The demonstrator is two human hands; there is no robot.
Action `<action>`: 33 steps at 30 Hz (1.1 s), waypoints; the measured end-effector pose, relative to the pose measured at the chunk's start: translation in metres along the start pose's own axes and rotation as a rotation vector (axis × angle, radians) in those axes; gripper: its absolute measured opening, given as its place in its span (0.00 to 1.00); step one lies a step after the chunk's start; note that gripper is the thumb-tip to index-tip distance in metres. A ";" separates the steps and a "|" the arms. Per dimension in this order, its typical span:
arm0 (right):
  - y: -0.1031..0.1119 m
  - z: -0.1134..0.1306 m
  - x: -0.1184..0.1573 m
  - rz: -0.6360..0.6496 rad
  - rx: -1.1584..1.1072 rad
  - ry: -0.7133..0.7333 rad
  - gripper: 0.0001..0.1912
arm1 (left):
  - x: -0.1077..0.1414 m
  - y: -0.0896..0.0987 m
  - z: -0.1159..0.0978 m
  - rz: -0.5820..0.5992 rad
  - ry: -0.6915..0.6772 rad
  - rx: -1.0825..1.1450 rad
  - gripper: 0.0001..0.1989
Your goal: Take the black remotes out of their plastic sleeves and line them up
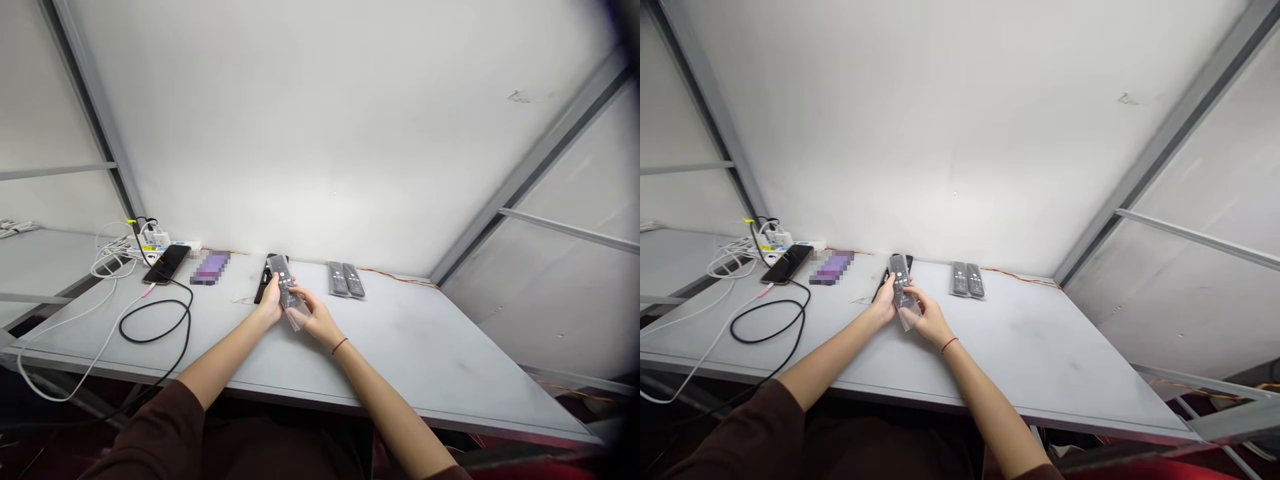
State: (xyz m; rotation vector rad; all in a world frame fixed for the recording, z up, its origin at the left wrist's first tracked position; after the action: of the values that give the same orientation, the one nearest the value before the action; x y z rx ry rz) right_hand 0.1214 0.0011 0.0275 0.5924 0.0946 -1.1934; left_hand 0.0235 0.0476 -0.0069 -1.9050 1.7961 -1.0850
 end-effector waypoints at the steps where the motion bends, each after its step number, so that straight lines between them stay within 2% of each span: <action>1: 0.001 0.001 0.000 -0.017 0.002 0.005 0.22 | 0.001 0.000 0.000 -0.007 0.007 0.008 0.21; 6: 0.002 -0.004 0.000 -0.039 0.017 -0.033 0.22 | 0.003 -0.003 -0.006 0.027 0.092 0.022 0.19; 11: 0.009 -0.015 -0.002 -0.061 -0.011 -0.134 0.14 | -0.007 0.005 -0.029 0.018 -0.002 0.106 0.14; 13: 0.012 -0.015 -0.002 -0.020 -0.039 -0.147 0.12 | -0.010 0.008 -0.034 0.031 -0.024 0.118 0.15; 15: 0.011 -0.010 -0.001 0.082 -0.080 -0.122 0.12 | -0.011 0.008 -0.036 0.046 -0.036 0.098 0.15; 18: 0.008 0.000 0.002 0.247 -0.158 -0.105 0.17 | -0.007 0.005 -0.037 0.086 -0.050 0.027 0.14; 20: 0.006 0.004 0.003 0.298 -0.167 -0.123 0.17 | -0.004 0.001 -0.037 0.126 -0.071 -0.016 0.13; 27: -0.001 0.001 0.005 0.362 -0.057 -0.158 0.19 | 0.007 -0.010 -0.036 0.202 -0.133 -0.049 0.08; 33: 0.003 -0.005 0.001 0.291 0.003 -0.127 0.18 | 0.008 -0.011 -0.035 0.213 -0.112 -0.056 0.09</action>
State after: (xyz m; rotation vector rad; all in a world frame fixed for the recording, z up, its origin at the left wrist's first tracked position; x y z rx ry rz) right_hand 0.1254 0.0035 0.0239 0.5119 -0.0984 -0.9455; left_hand 0.0060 0.0511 0.0264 -1.7201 1.9305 -0.8474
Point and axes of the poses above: each hand's wrist, its own x-axis away from the middle knuckle, its own y-axis out of the back of the hand, z = x × y, the point moved 6 cm from there along -x, towards the middle knuckle, and after that the axes turned 1 degree about y, right-handed, at the moved point
